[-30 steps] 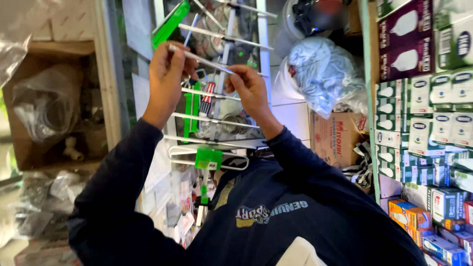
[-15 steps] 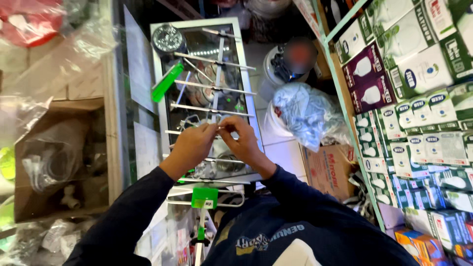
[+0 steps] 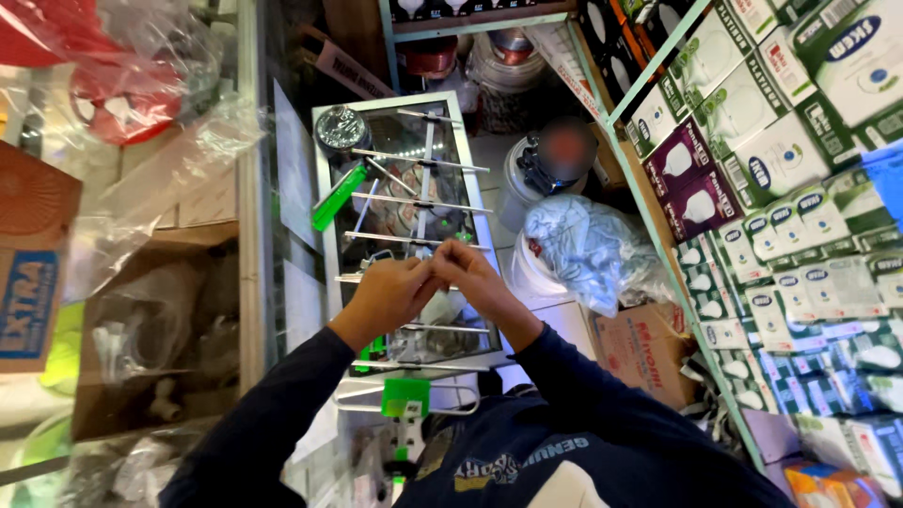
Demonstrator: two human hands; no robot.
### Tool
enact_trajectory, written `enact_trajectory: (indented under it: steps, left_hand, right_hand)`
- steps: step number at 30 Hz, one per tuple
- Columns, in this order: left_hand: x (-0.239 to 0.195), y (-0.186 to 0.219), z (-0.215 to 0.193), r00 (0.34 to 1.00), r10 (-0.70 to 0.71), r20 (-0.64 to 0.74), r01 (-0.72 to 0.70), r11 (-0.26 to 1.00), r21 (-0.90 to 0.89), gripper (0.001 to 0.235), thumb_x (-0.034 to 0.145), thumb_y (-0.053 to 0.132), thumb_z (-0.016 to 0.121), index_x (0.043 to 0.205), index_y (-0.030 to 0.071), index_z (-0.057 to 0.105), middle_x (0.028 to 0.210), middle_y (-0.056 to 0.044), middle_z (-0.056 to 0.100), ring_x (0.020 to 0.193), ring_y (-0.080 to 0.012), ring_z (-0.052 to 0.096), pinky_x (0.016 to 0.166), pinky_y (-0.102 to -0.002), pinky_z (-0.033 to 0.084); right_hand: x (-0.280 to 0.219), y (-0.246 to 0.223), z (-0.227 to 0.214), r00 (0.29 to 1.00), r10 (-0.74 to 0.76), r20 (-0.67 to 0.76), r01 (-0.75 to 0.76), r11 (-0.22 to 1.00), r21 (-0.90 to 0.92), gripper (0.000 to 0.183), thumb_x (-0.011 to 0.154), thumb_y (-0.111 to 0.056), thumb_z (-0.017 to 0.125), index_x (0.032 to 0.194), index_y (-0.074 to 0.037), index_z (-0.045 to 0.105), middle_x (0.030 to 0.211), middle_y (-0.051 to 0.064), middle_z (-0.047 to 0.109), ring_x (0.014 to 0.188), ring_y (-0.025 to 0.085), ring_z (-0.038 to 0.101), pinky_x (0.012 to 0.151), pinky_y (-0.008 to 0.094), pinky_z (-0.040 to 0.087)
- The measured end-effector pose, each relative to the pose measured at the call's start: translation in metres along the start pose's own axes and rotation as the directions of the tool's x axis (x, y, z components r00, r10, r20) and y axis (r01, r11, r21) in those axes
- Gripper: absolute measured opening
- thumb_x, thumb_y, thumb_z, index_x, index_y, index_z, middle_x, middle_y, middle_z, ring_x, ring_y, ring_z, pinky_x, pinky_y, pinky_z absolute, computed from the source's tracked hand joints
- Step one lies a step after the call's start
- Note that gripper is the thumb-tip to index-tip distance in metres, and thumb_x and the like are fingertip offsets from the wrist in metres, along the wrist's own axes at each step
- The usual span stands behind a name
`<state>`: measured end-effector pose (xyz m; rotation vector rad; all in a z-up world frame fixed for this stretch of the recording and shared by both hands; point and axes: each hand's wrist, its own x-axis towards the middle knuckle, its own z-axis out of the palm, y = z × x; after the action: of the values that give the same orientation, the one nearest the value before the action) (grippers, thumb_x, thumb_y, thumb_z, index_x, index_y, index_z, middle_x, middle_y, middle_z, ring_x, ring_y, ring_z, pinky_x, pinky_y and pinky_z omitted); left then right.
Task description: The person assembles a metal television antenna by hand, attaching dipole elements and rods to the main antenna frame on a glass counter.
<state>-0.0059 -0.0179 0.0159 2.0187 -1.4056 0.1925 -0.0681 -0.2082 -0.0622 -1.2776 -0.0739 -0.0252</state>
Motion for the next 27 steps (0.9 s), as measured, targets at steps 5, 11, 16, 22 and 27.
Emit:
enact_trajectory:
  steps: [5, 11, 16, 22, 27]
  left_hand:
    - [-0.010, 0.000, 0.020, 0.997, -0.076, -0.031, 0.073, 0.993, -0.096, 0.014, 0.099, 0.018, 0.065, 0.096, 0.005, 0.060, 0.083, -0.017, 0.064, 0.073, -0.0402, 0.064, 0.062, -0.051, 0.049]
    - [-0.010, -0.001, 0.024, 0.994, -0.084, -0.074, 0.068, 0.980, -0.188, 0.010, 0.097, 0.012, 0.060, 0.102, 0.003, 0.060, 0.090, -0.020, 0.066, 0.083, -0.0434, 0.065, 0.069, -0.053, 0.050]
    - [-0.004, 0.000, 0.022, 0.991, -0.124, -0.053, 0.116, 0.984, -0.131, 0.010, 0.094, 0.012, 0.063, 0.099, 0.004, 0.060, 0.089, -0.020, 0.067, 0.081, -0.0439, 0.065, 0.069, -0.053, 0.050]
    - [-0.006, -0.005, 0.016, 0.995, 0.039, -0.094, -0.058, 0.977, -0.205, 0.009, 0.098, 0.006, 0.059, 0.105, 0.002, 0.055, 0.093, -0.020, 0.063, 0.086, -0.0435, 0.063, 0.074, -0.053, 0.050]
    - [-0.006, -0.001, 0.014, 0.991, 0.012, -0.133, -0.030, 0.991, -0.133, 0.009, 0.096, 0.008, 0.062, 0.101, 0.003, 0.057, 0.089, -0.018, 0.065, 0.079, -0.0423, 0.065, 0.067, -0.052, 0.050]
  right_hand:
    - [0.017, 0.004, 0.020, 0.957, -0.178, -0.231, 0.108, 0.953, -0.283, 0.038, 0.110, -0.028, 0.055, 0.080, -0.005, 0.052, 0.071, -0.005, 0.044, 0.067, 0.007, 0.040, 0.055, 0.029, 0.034]
    - [0.017, -0.024, 0.039, 0.882, -0.360, -0.304, 0.065, 0.731, -0.679, 0.044, 0.106, -0.034, 0.057, 0.079, 0.001, 0.055, 0.062, 0.011, 0.047, 0.060, 0.014, 0.040, 0.054, 0.036, 0.037]
    - [0.019, -0.032, 0.043, 0.868, -0.409, -0.282, 0.138, 0.743, -0.655, 0.044, 0.110, -0.036, 0.050, 0.088, 0.001, 0.060, 0.067, 0.012, 0.052, 0.064, 0.015, 0.045, 0.058, 0.038, 0.042]
    - [0.018, -0.045, 0.056, 0.827, -0.486, -0.283, 0.202, 0.726, -0.657, 0.042, 0.110, -0.034, 0.051, 0.088, 0.001, 0.059, 0.066, 0.011, 0.050, 0.063, 0.014, 0.043, 0.056, 0.036, 0.039]
    - [0.011, -0.062, 0.064, 0.852, -0.443, -0.278, 0.147, 0.713, -0.685, 0.044, 0.109, -0.033, 0.054, 0.080, 0.001, 0.055, 0.063, 0.011, 0.046, 0.060, 0.013, 0.040, 0.055, 0.035, 0.036]
